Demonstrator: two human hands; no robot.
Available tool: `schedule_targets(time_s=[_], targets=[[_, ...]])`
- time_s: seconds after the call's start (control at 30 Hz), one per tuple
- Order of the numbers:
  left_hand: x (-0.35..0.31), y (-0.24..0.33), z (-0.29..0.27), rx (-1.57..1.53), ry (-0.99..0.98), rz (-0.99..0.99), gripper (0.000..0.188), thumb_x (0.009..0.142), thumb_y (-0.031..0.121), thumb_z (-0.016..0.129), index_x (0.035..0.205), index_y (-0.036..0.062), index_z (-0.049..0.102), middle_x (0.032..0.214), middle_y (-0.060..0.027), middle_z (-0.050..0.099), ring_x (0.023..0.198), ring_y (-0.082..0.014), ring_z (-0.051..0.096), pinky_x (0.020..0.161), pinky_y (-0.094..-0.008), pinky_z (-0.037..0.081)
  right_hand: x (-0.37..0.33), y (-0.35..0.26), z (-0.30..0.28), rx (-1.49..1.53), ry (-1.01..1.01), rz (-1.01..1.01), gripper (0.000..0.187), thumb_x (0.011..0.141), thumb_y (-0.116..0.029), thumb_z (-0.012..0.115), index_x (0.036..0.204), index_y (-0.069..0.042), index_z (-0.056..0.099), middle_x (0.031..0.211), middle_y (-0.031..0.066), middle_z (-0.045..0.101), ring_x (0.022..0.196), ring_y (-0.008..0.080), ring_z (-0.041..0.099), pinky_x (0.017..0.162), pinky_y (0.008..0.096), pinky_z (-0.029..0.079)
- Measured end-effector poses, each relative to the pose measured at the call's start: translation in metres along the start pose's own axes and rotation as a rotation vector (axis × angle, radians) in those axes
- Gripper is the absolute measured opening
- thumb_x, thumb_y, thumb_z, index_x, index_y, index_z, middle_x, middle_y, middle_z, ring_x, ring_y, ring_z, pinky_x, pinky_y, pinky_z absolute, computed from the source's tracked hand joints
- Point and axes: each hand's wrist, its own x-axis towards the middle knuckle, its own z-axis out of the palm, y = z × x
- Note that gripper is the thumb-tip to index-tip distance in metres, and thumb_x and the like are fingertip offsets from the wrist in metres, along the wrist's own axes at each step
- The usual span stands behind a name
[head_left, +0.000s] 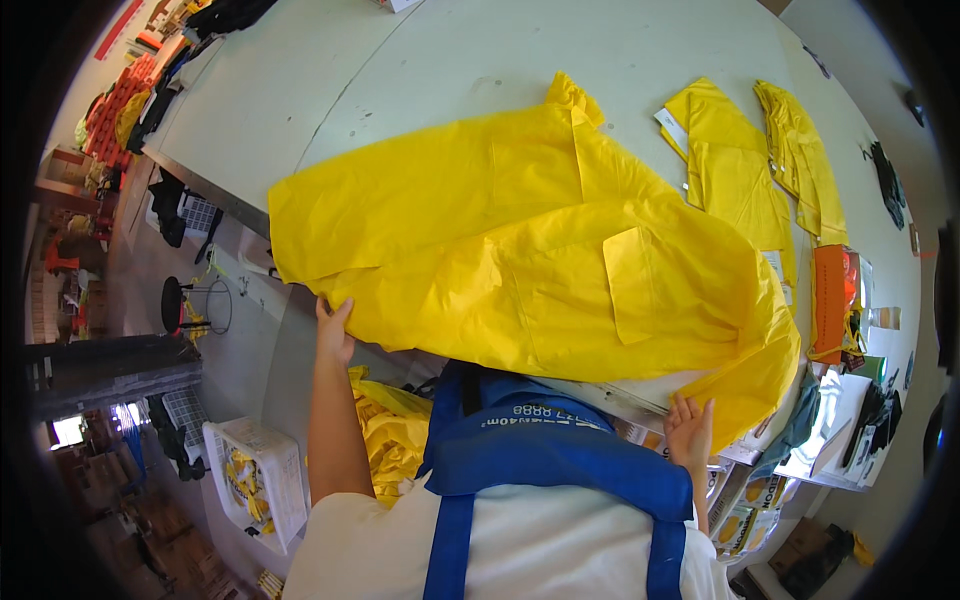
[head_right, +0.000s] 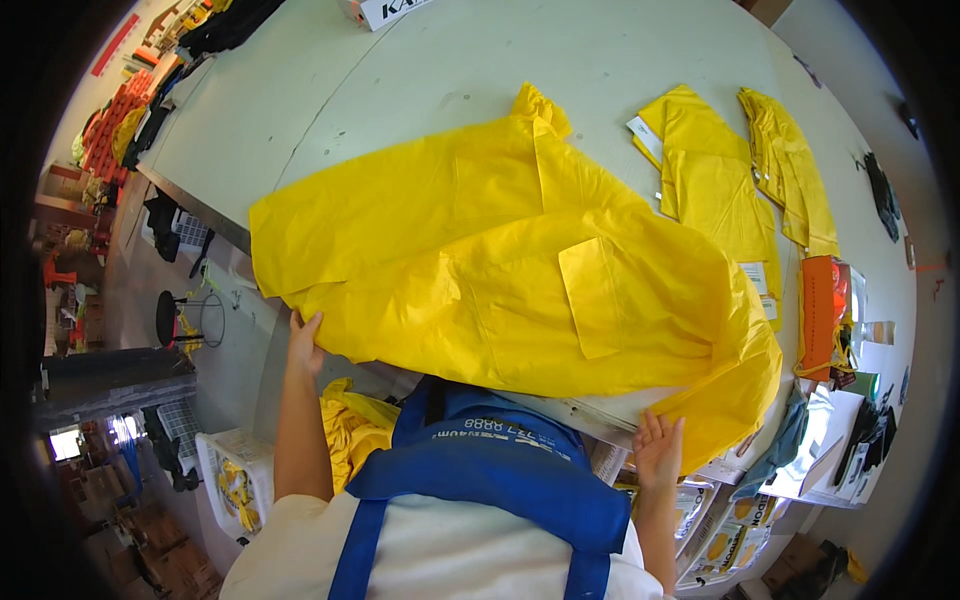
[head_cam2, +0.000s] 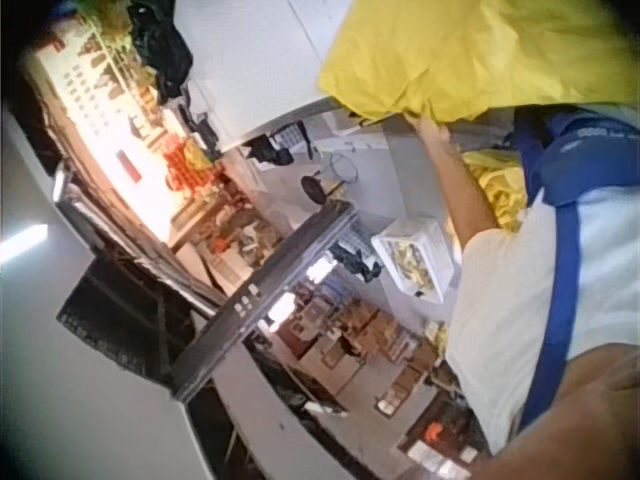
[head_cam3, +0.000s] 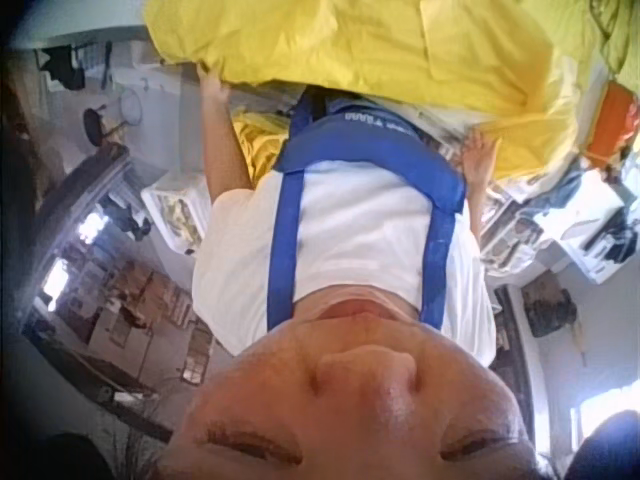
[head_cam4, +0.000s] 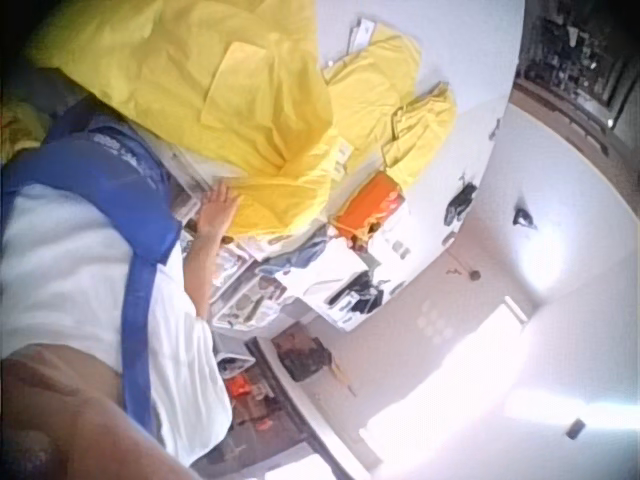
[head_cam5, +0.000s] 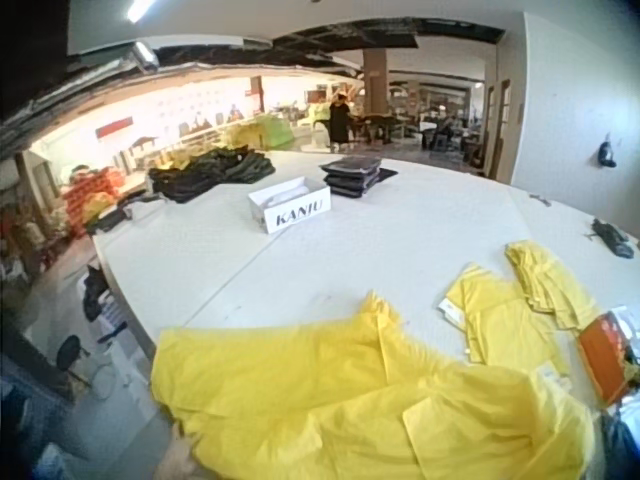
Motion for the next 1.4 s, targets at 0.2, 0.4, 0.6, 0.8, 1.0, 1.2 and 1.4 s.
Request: schedule_targets(time_s=[0.2, 0.4, 0.6, 0.8, 1.0, 1.2, 1.4], targets=[[-0.041, 0.136, 0.064, 0.030, -0.086, 0.414, 0.069, 0.080, -0.005, 0.055, 0.140, 0.0153, 0.027, 0.133, -0.0139, 0.040, 0.117, -0.0322, 0.047, 0.092, -0.0465, 0.047, 0.029, -0.057, 0.032, 0.157, 0.202, -0.490, 0.053, 0.092, -0.033, 0.054, 0.137, -0.015, 0.032, 0.132, 0.0104, 0.043, 0.114, 0.0247, 0.047, 0.095, 0.0369, 0.040], [-0.008, 0.259, 0.235, 0.135, -0.334, 0.802, 0.054, 0.088, 0.012, 0.060, 0.135, 0.0067, 0.033, 0.120, -0.0128, 0.051, 0.106, -0.0226, 0.054, 0.086, -0.0332, 0.048, 0.067, -0.158, 0.098, -0.850, 0.420, -1.118, 0.061, 0.093, -0.022, 0.053, 0.142, -0.002, 0.022, 0.136, 0.0132, 0.039, 0.124, 0.0227, 0.039, 0.105, 0.0300, 0.026], [0.045, 0.142, 0.248, 1.643, -0.625, 0.464, 0.059, 0.083, 0.030, 0.060, 0.134, 0.0043, 0.043, 0.128, -0.0214, 0.051, 0.118, -0.0322, 0.050, 0.097, -0.0368, 0.040, 0.086, -0.156, 0.059, -0.947, 0.524, -0.924, 0.040, 0.092, -0.019, 0.054, 0.126, 0.001, 0.052, 0.127, 0.0128, 0.054, 0.117, 0.0232, 0.049, 0.101, 0.0305, 0.033], [0.095, 0.047, 0.081, 1.624, -0.594, 0.319, 0.044, 0.071, 0.013, 0.069, 0.112, 0.0055, 0.054, 0.109, -0.0148, 0.057, 0.086, -0.0294, 0.060, 0.076, -0.0370, 0.048, 0.028, -0.126, 0.006, -1.971, 0.751, -0.332, 0.042, 0.081, -0.024, 0.063, 0.117, -0.002, 0.060, 0.093, 0.0217, 0.063, 0.083, 0.0238, 0.063, 0.077, 0.0331, 0.048], [-0.029, 0.050, 0.231, 1.265, -0.130, 1.299, 0.090, 0.061, 0.016, 0.081, 0.135, 0.0104, 0.030, 0.139, -0.0135, 0.030, 0.123, -0.0294, 0.039, 0.101, -0.0443, 0.033, 0.067, -0.083, 0.216, -1.840, -0.058, -0.917, 0.071, 0.066, -0.014, 0.077, 0.129, -0.004, 0.047, 0.101, 0.0139, 0.061, 0.093, 0.0276, 0.058, 0.079, 0.0391, 0.046], [-0.089, 0.051, 0.328, 1.523, -0.896, 1.740, 0.041, 0.070, 0.015, 0.067, 0.110, 0.0136, 0.057, 0.108, -0.0069, 0.052, 0.110, -0.0258, 0.048, 0.105, -0.0473, 0.028, 0.077, 0.003, 0.219, -1.907, -0.941, -0.999, 0.023, 0.061, -0.018, 0.068, 0.082, -0.010, 0.059, 0.079, 0.0109, 0.055, 0.077, 0.0268, 0.057, 0.070, 0.0338, 0.044], [-0.093, 0.016, 0.234, 1.520, -1.217, 1.357, 0.015, 0.069, 0.011, 0.058, 0.084, 0.0121, 0.062, 0.076, -0.0035, 0.050, 0.082, -0.0235, 0.052, 0.092, -0.0416, 0.039, 0.099, 0.005, 0.194, -1.457, -0.557, -0.561, 0.027, 0.080, -0.015, 0.066, 0.104, -0.003, 0.061, 0.085, 0.0131, 0.059, 0.076, 0.0293, 0.060, 0.071, 0.0370, 0.049]])
